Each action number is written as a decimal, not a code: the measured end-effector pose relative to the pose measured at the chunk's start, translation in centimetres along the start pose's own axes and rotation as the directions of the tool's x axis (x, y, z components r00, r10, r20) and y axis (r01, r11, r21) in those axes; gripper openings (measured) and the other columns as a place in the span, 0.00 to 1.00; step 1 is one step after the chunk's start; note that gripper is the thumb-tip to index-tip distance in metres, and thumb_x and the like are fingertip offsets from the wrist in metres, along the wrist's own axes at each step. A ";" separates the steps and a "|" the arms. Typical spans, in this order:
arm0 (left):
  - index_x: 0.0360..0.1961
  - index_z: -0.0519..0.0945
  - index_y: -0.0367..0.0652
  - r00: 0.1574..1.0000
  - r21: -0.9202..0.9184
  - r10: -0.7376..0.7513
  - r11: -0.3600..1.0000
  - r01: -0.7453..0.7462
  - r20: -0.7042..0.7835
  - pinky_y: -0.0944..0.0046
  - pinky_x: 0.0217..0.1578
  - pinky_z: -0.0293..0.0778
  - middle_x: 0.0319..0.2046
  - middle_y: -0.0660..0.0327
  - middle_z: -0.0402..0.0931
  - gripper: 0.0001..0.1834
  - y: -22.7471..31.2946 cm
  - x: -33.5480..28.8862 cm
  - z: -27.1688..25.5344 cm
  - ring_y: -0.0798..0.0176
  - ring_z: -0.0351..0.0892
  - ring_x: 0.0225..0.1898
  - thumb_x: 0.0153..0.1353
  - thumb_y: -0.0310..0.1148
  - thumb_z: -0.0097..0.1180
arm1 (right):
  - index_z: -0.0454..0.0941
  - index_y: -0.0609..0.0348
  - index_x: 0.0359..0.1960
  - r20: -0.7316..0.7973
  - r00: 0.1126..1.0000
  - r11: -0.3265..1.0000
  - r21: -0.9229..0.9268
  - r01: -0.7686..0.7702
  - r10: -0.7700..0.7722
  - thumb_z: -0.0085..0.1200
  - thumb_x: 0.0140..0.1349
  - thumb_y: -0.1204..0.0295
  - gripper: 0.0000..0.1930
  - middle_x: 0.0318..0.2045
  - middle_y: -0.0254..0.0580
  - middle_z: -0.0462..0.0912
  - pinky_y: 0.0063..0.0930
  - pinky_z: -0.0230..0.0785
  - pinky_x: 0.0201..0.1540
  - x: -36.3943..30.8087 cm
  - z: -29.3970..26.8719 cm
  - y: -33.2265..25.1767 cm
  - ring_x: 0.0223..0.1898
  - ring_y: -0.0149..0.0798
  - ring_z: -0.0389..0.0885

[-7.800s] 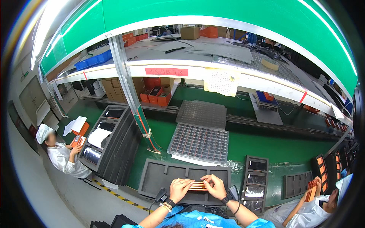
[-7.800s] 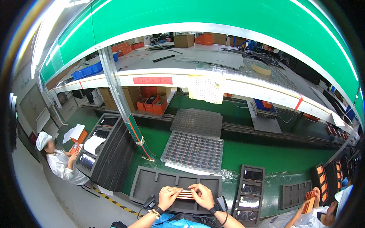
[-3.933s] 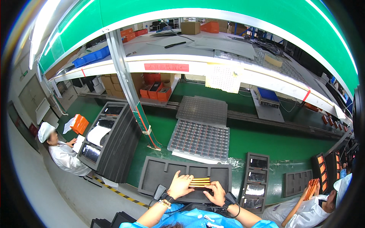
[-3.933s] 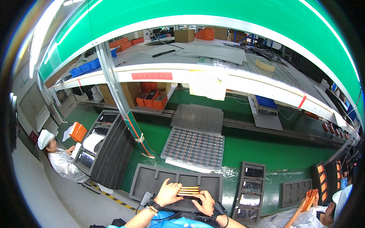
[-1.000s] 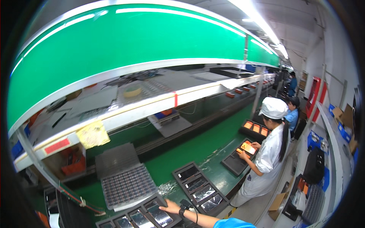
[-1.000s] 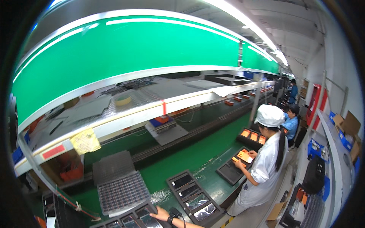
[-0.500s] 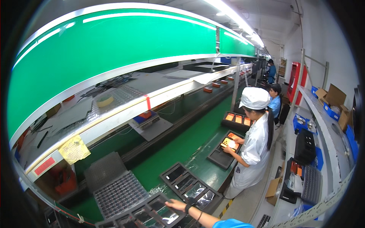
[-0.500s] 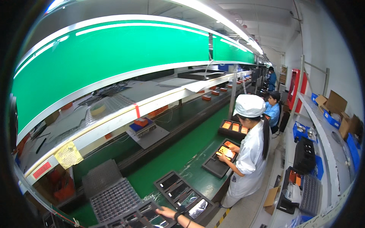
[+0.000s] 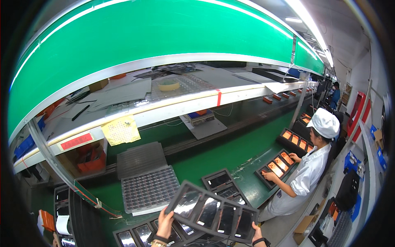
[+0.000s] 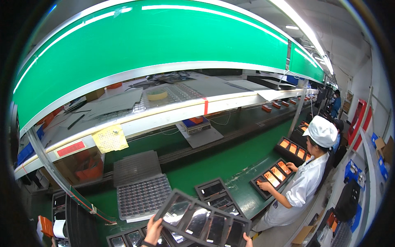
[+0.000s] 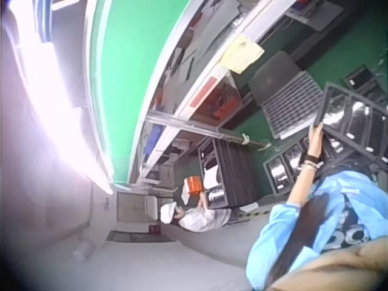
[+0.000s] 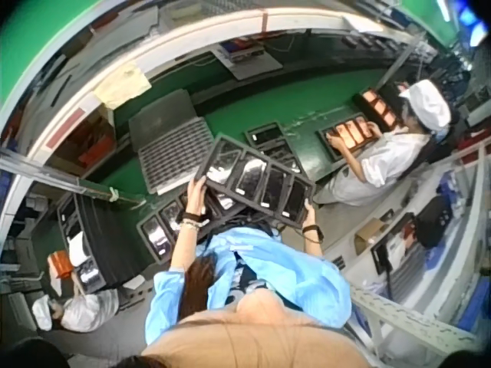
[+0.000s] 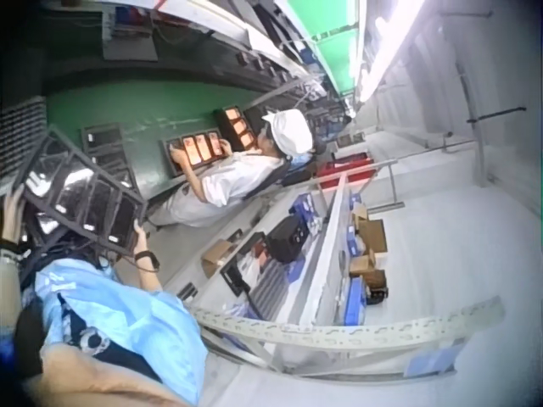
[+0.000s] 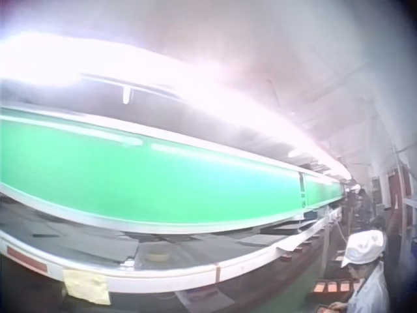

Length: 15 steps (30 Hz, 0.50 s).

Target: Picking up items from a tray and placing them into a protective foam slot for packaging.

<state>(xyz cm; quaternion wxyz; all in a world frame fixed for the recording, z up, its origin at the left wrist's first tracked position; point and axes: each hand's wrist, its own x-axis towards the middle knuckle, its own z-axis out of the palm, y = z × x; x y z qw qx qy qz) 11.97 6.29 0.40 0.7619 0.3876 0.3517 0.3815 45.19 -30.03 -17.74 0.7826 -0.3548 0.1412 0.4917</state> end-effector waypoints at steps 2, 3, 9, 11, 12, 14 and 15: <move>0.69 0.62 0.44 0.994 -0.208 0.003 0.978 0.020 0.111 0.54 0.62 0.68 0.61 0.55 0.71 0.26 -0.5 1.7 2.0 0.56 0.72 0.62 0.71 0.29 0.51 | 0.76 0.60 0.57 -0.027 0.990 0.990 -0.024 0.138 -0.138 0.60 0.64 0.55 0.26 0.51 0.49 0.84 0.53 0.72 0.58 -0.6 1.0 0.9 0.51 0.54 0.82; 0.68 0.63 0.44 0.994 -0.214 -0.008 0.976 0.030 0.106 0.53 0.63 0.69 0.63 0.53 0.69 0.24 0.0 1.8 3.2 0.54 0.72 0.62 0.73 0.33 0.49 | 0.76 0.59 0.57 -0.012 0.981 0.981 -0.016 0.194 -0.194 0.60 0.65 0.55 0.25 0.51 0.48 0.84 0.53 0.73 0.58 -0.7 1.8 1.5 0.51 0.54 0.82; 0.66 0.66 0.37 0.910 0.087 -0.123 0.992 0.096 0.395 0.56 0.58 0.75 0.60 0.49 0.74 0.25 2.5 0.4 4.0 0.54 0.78 0.56 0.77 0.42 0.42 | 0.77 0.58 0.56 -0.061 0.958 0.939 0.188 0.287 -0.280 0.55 0.66 0.51 0.26 0.52 0.47 0.84 0.55 0.72 0.58 4.6 3.7 2.3 0.52 0.54 0.82; 0.64 0.70 0.39 0.910 0.216 -0.205 0.967 0.132 0.360 0.62 0.55 0.76 0.55 0.53 0.78 0.25 2.1 -0.4 1.5 0.61 0.80 0.54 0.78 0.46 0.39 | 0.78 0.56 0.55 -0.057 0.960 0.941 0.193 0.279 -0.273 0.56 0.65 0.50 0.25 0.54 0.44 0.83 0.55 0.73 0.57 6.9 4.0 2.3 0.51 0.54 0.82; 0.62 0.72 0.38 0.928 0.212 -0.191 0.969 0.127 0.319 0.62 0.54 0.75 0.54 0.53 0.79 0.25 2.9 -1.5 0.8 0.61 0.80 0.53 0.78 0.47 0.39 | 0.78 0.55 0.55 -0.094 0.945 0.928 0.181 0.326 -0.313 0.56 0.65 0.51 0.25 0.55 0.42 0.82 0.55 0.72 0.58 8.6 3.3 2.3 0.52 0.53 0.81; 0.61 0.72 0.37 0.982 0.179 -0.083 0.982 0.053 0.169 0.62 0.52 0.76 0.52 0.53 0.80 0.26 3.0 -3.9 -3.3 0.60 0.81 0.51 0.77 0.47 0.40 | 0.78 0.52 0.56 -0.138 0.930 0.922 0.148 0.359 -0.340 0.58 0.64 0.51 0.24 0.56 0.39 0.81 0.55 0.69 0.60 10.3 3.8 3.4 0.54 0.51 0.79; 0.61 0.73 0.37 0.997 0.155 -0.024 0.988 0.013 0.072 0.62 0.52 0.77 0.51 0.53 0.81 0.26 2.8 -5.4 -6.2 0.60 0.82 0.50 0.76 0.47 0.41 | 0.78 0.51 0.55 -0.145 0.933 0.928 0.133 0.349 -0.330 0.59 0.63 0.52 0.24 0.56 0.38 0.80 0.55 0.67 0.61 11.0 4.7 4.5 0.56 0.50 0.78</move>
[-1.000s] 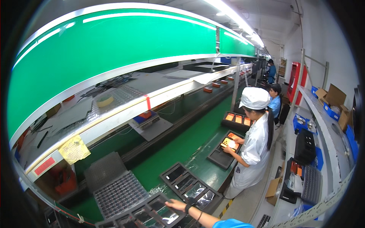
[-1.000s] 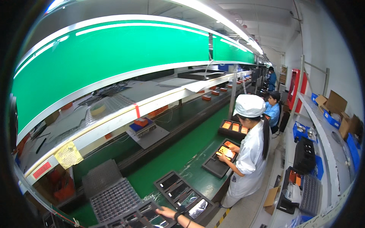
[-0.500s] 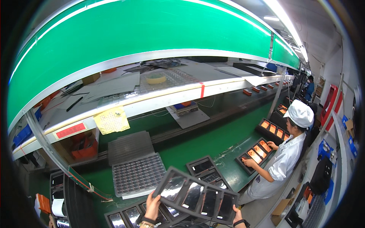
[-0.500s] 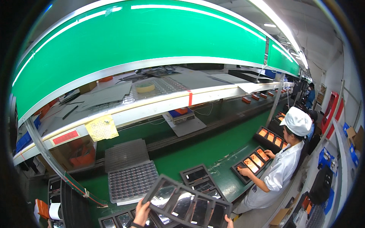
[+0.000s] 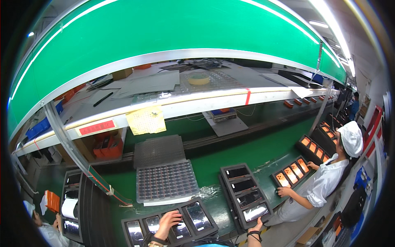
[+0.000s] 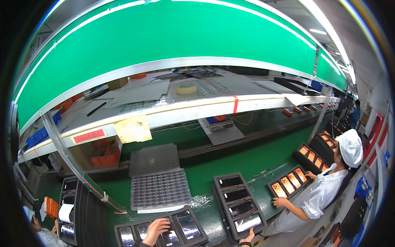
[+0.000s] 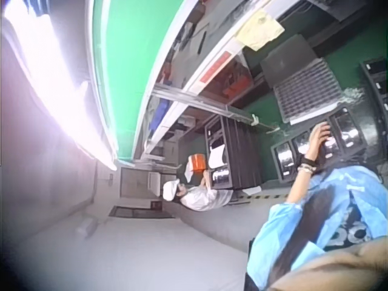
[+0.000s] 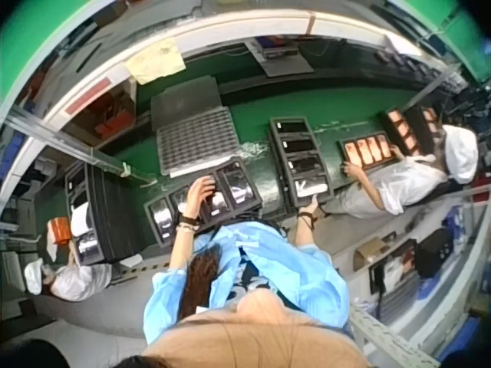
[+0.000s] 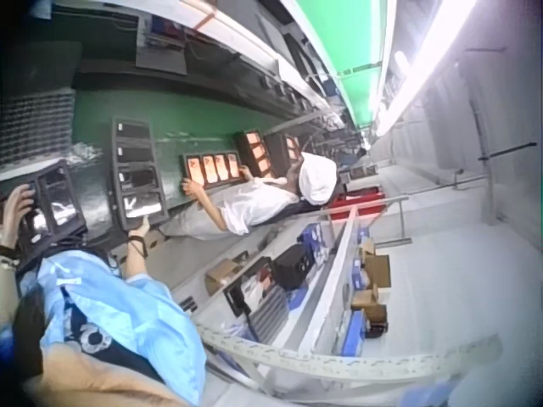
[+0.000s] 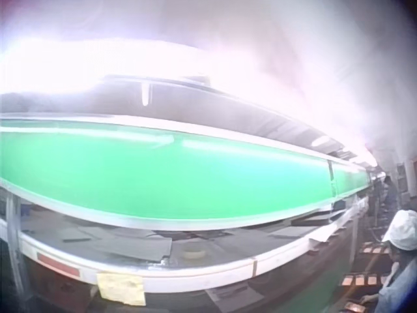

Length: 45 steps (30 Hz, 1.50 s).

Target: Picking up items from a tray and placing them into a protective foam slot for packaging.

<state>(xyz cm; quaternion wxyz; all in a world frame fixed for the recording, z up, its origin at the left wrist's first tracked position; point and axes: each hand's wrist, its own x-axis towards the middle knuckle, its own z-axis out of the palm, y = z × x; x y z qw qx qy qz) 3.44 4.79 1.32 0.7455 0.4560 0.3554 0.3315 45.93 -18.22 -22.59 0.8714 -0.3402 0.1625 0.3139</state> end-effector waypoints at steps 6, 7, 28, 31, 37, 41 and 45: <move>0.58 0.78 0.45 0.868 -0.062 0.030 0.996 -0.070 -0.496 0.65 0.45 0.77 0.48 0.59 0.82 0.19 -1.2 -9.1 -10.0 0.65 0.81 0.46 0.72 0.43 0.50 | 0.72 0.54 0.61 -0.102 0.995 0.993 -0.113 -0.015 0.003 0.56 0.64 0.61 0.24 0.55 0.42 0.79 0.55 0.71 0.57 6.4 -9.0 0.7 0.52 0.53 0.78; 0.55 0.77 0.44 0.807 0.005 0.037 0.999 -0.042 -0.589 0.65 0.43 0.77 0.46 0.58 0.83 0.18 -3.1 -10.4 -13.5 0.64 0.82 0.43 0.72 0.43 0.49 | 0.73 0.55 0.59 -0.119 0.993 0.992 -0.125 0.002 -0.017 0.57 0.64 0.62 0.23 0.53 0.43 0.79 0.55 0.72 0.55 5.9 -7.9 1.3 0.51 0.53 0.79; 0.50 0.77 0.32 0.408 0.643 0.625 0.202 0.739 -0.665 0.41 0.44 0.76 0.41 0.41 0.80 0.30 -6.6 -8.9 -12.8 0.36 0.80 0.42 0.61 0.51 0.58 | 0.65 0.68 0.64 0.705 0.621 -0.582 -0.678 0.449 -0.343 0.54 0.61 0.71 0.29 0.60 0.69 0.68 0.52 0.58 0.67 -7.2 8.9 1.5 0.62 0.65 0.65; 0.45 0.79 0.30 0.434 0.638 0.524 0.307 0.706 -0.733 0.41 0.43 0.77 0.38 0.38 0.82 0.32 -8.9 -8.5 -20.3 0.34 0.82 0.39 0.60 0.55 0.60 | 0.69 0.57 0.63 0.810 0.586 -0.197 -0.576 0.793 -0.009 0.53 0.66 0.62 0.25 0.60 0.63 0.69 0.46 0.65 0.63 -10.3 15.0 5.4 0.60 0.61 0.69; 0.53 0.77 0.26 0.665 0.291 -0.123 0.830 0.476 -0.737 0.53 0.44 0.79 0.45 0.36 0.82 0.26 5.4 -11.4 -5.8 0.38 0.84 0.41 0.59 0.36 0.66 | 0.63 0.56 0.69 0.846 0.470 0.002 -0.486 0.874 0.253 0.54 0.66 0.54 0.33 0.65 0.62 0.65 0.50 0.64 0.64 -14.9 20.2 12.3 0.63 0.63 0.67; 0.61 0.72 0.25 0.641 0.522 0.102 0.684 0.510 -0.760 0.56 0.52 0.75 0.54 0.35 0.77 0.35 8.7 -12.5 -1.2 0.40 0.79 0.53 0.58 0.37 0.69 | 0.57 0.60 0.72 0.820 0.517 -0.173 -0.488 0.856 0.246 0.56 0.66 0.60 0.36 0.66 0.63 0.64 0.53 0.63 0.65 -16.2 20.5 12.5 0.63 0.65 0.67; 0.62 0.71 0.26 0.599 0.355 0.247 0.932 0.067 -0.761 0.58 0.57 0.71 0.55 0.42 0.78 0.33 7.0 -12.2 -2.0 0.51 0.78 0.51 0.61 0.35 0.67 | 0.57 0.59 0.72 0.886 0.434 -0.120 -0.419 0.900 0.166 0.53 0.66 0.72 0.33 0.64 0.61 0.67 0.49 0.72 0.56 -14.6 18.9 12.6 0.56 0.60 0.74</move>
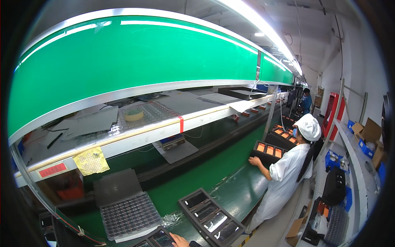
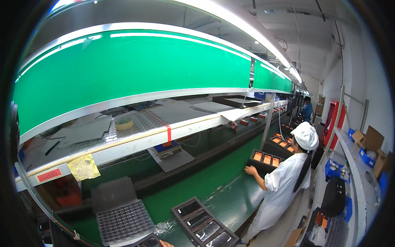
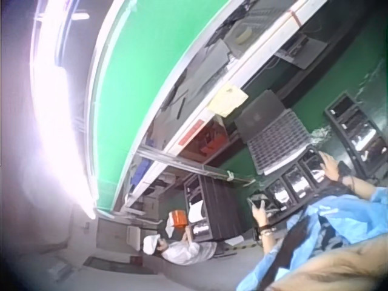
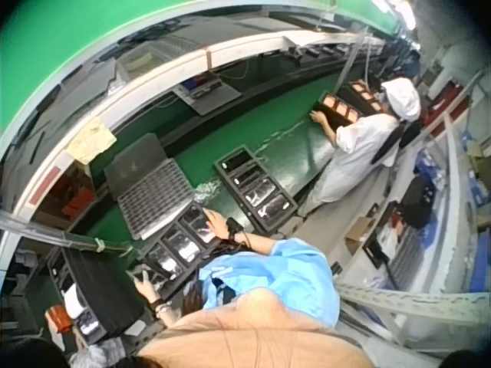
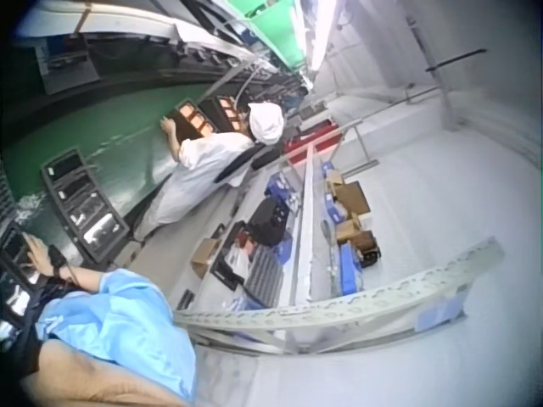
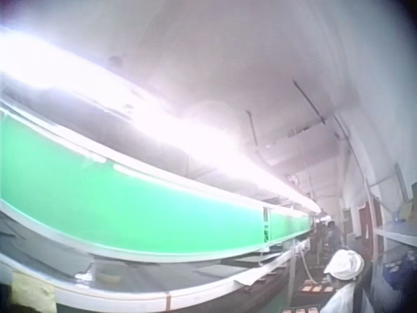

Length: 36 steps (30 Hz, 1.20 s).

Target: Picking up items from a tray and placing them into a protective foam slot for packaging.

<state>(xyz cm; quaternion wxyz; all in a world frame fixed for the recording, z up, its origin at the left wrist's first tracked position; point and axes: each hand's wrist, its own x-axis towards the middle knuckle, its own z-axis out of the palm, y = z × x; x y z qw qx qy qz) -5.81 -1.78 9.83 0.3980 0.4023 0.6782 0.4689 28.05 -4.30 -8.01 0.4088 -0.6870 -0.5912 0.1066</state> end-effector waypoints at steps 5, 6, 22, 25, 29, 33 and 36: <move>0.64 0.69 0.30 0.975 0.168 -0.147 0.979 0.120 0.164 0.57 0.55 0.72 0.55 0.46 0.78 0.33 -2.3 1.2 2.2 0.53 0.77 0.48 0.62 0.35 0.66 | 0.58 0.57 0.72 -0.116 0.991 0.998 -0.006 0.067 -0.068 0.48 0.66 0.81 0.31 0.59 0.59 0.70 0.38 0.78 0.38 -1.0 0.8 0.6 0.41 0.52 0.79; 0.64 0.69 0.30 0.976 0.202 -0.177 0.968 0.149 0.127 0.55 0.56 0.72 0.55 0.45 0.77 0.34 -3.8 1.5 3.0 0.51 0.78 0.49 0.61 0.35 0.66 | 0.59 0.56 0.72 -0.138 0.987 0.997 -0.021 0.077 -0.079 0.47 0.66 0.82 0.31 0.58 0.58 0.71 0.35 0.78 0.33 -1.1 0.9 0.6 0.37 0.50 0.80; 0.54 0.72 0.33 0.976 0.516 0.216 0.834 -0.196 0.023 0.49 0.56 0.71 0.50 0.41 0.75 0.34 -14.3 4.7 8.1 0.38 0.75 0.54 0.46 0.34 0.71 | 0.54 0.56 0.74 0.119 0.992 0.999 0.028 -0.045 0.042 0.47 0.68 0.73 0.32 0.61 0.60 0.69 0.46 0.62 0.64 0.3 -0.4 2.0 0.61 0.62 0.69; 0.55 0.73 0.35 0.999 0.410 -0.046 0.911 0.043 -0.004 0.50 0.58 0.71 0.50 0.42 0.76 0.35 -12.2 5.6 7.6 0.39 0.76 0.54 0.46 0.36 0.71 | 0.56 0.55 0.73 0.118 0.990 0.997 0.000 -0.082 0.081 0.49 0.67 0.74 0.32 0.60 0.59 0.70 0.46 0.64 0.63 0.2 -0.3 1.5 0.59 0.61 0.71; 0.49 0.78 0.30 0.931 -0.105 -0.276 0.946 0.307 0.238 0.60 0.43 0.79 0.40 0.53 0.83 0.26 -15.9 7.9 5.3 0.57 0.84 0.40 0.55 0.37 0.70 | 0.56 0.55 0.73 0.128 0.989 0.997 0.015 -0.078 0.075 0.49 0.66 0.75 0.32 0.60 0.59 0.70 0.46 0.64 0.62 0.1 0.1 0.5 0.59 0.60 0.71; 0.38 0.86 0.33 0.923 0.237 -0.296 0.942 0.238 0.246 0.59 0.40 0.78 0.35 0.51 0.86 0.23 -13.2 4.8 5.8 0.57 0.86 0.38 0.56 0.46 0.69 | 0.56 0.55 0.73 0.112 0.991 0.997 0.009 -0.081 0.079 0.49 0.66 0.75 0.32 0.59 0.58 0.71 0.46 0.64 0.62 -0.1 -0.5 0.6 0.59 0.60 0.71; 0.35 0.85 0.32 0.954 0.419 -0.238 0.897 0.144 0.180 0.55 0.37 0.78 0.29 0.46 0.85 0.27 -10.5 3.3 5.9 0.51 0.87 0.35 0.57 0.51 0.66 | 0.56 0.56 0.73 0.124 0.989 0.996 0.011 -0.085 0.083 0.49 0.67 0.75 0.32 0.59 0.58 0.71 0.46 0.64 0.62 -0.2 -0.7 0.8 0.59 0.60 0.71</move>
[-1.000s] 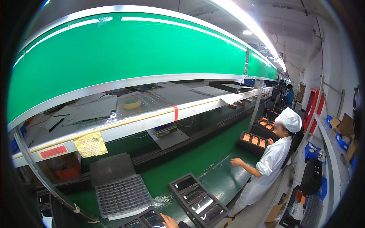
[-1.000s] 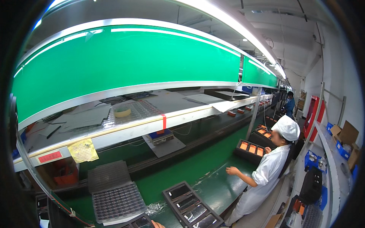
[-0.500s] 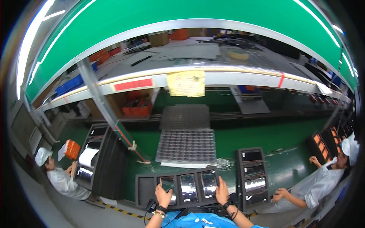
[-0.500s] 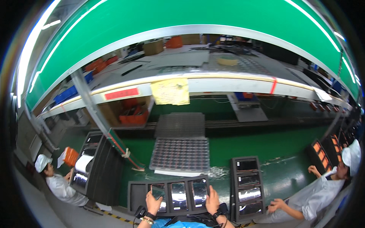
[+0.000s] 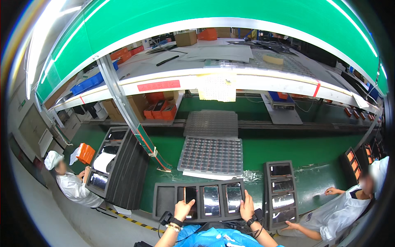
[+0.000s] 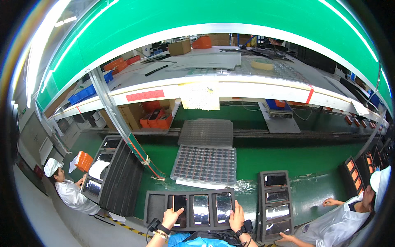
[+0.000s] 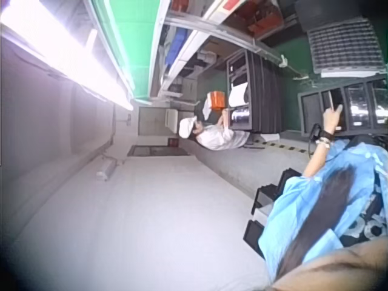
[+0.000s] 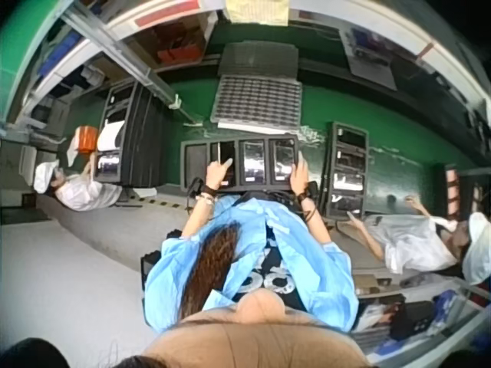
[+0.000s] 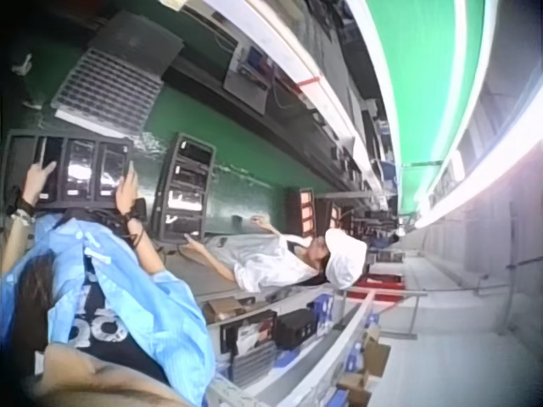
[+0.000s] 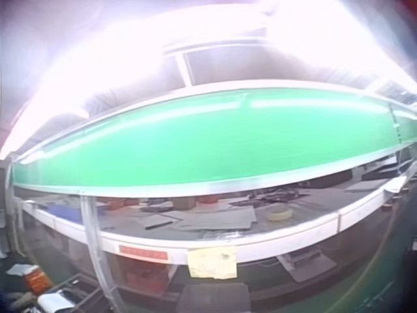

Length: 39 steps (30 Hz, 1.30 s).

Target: Picking up items from a tray and placing them into a protective foam slot for packaging.

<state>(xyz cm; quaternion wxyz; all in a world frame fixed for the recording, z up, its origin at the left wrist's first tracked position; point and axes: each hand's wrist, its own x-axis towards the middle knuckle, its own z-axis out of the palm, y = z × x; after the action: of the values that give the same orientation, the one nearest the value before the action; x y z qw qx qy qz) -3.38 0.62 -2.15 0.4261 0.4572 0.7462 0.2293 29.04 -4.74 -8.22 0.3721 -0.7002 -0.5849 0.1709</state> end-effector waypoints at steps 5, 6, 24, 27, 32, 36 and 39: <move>0.40 0.85 0.34 0.968 -0.151 0.243 0.961 -0.232 0.061 0.58 0.41 0.78 0.34 0.47 0.86 0.26 3.0 -3.7 2.2 0.54 0.87 0.41 0.61 0.51 0.64 | 0.56 0.56 0.73 0.008 1.000 1.000 -0.017 0.010 -0.010 0.48 0.67 0.74 0.32 0.59 0.58 0.70 0.46 0.64 0.62 0.1 0.1 0.2 0.59 0.61 0.71; 0.41 0.85 0.34 0.973 -0.216 0.217 0.957 -0.196 0.079 0.58 0.41 0.78 0.35 0.49 0.87 0.25 2.8 -3.5 3.5 0.56 0.87 0.41 0.61 0.50 0.64 | 0.56 0.56 0.73 -0.001 1.000 1.000 -0.015 0.020 -0.020 0.48 0.67 0.74 0.32 0.59 0.58 0.70 0.46 0.64 0.62 0.1 0.0 0.1 0.59 0.61 0.71; 0.54 0.70 0.28 0.926 0.031 0.337 0.941 -0.337 -0.168 0.48 0.64 0.63 0.58 0.38 0.68 0.31 3.2 -0.5 11.6 0.35 0.64 0.63 0.54 0.36 0.69 | 0.56 0.55 0.73 0.003 1.000 1.000 0.023 0.014 -0.014 0.51 0.64 0.76 0.34 0.57 0.58 0.71 0.47 0.65 0.60 0.3 0.1 0.3 0.56 0.60 0.72; 0.58 0.69 0.34 0.956 -0.164 0.240 0.950 -0.267 -0.167 0.54 0.59 0.70 0.53 0.45 0.75 0.37 2.1 0.4 11.4 0.45 0.75 0.57 0.46 0.26 0.73 | 0.57 0.55 0.73 -0.021 1.000 1.000 0.020 0.008 -0.008 0.52 0.63 0.76 0.34 0.56 0.58 0.72 0.47 0.66 0.60 0.3 0.4 -0.2 0.55 0.60 0.72; 0.51 0.76 0.34 0.997 -0.543 0.032 0.839 0.007 0.063 0.64 0.40 0.78 0.38 0.57 0.82 0.33 1.7 0.3 11.1 0.64 0.82 0.39 0.44 0.31 0.79 | 0.58 0.54 0.72 -0.005 1.000 1.000 0.003 -0.027 0.027 0.52 0.63 0.77 0.34 0.54 0.57 0.72 0.48 0.66 0.59 0.4 0.2 -0.1 0.55 0.60 0.73; 0.35 0.85 0.36 0.939 -0.103 0.017 0.994 0.020 0.342 0.64 0.37 0.76 0.33 0.58 0.84 0.25 2.9 0.1 8.5 0.66 0.82 0.36 0.55 0.52 0.71 | 0.57 0.53 0.73 -0.032 0.999 1.000 -0.029 -0.010 0.010 0.50 0.65 0.74 0.33 0.54 0.57 0.73 0.47 0.67 0.59 0.1 0.5 0.1 0.54 0.60 0.74; 0.36 0.85 0.35 0.926 -0.042 0.022 0.999 -0.007 0.376 0.62 0.36 0.76 0.34 0.58 0.84 0.25 4.6 -0.6 7.2 0.64 0.83 0.35 0.55 0.51 0.69 | 0.57 0.52 0.73 -0.042 0.999 1.000 -0.025 0.003 -0.004 0.50 0.65 0.74 0.33 0.54 0.57 0.73 0.47 0.67 0.59 0.4 0.2 0.2 0.54 0.61 0.74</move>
<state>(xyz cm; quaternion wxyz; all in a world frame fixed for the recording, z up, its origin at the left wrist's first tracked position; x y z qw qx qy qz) 5.11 1.99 -2.38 0.5686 0.4897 0.6425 0.1553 29.15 -4.29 -8.40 0.3759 -0.7071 -0.5803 0.1482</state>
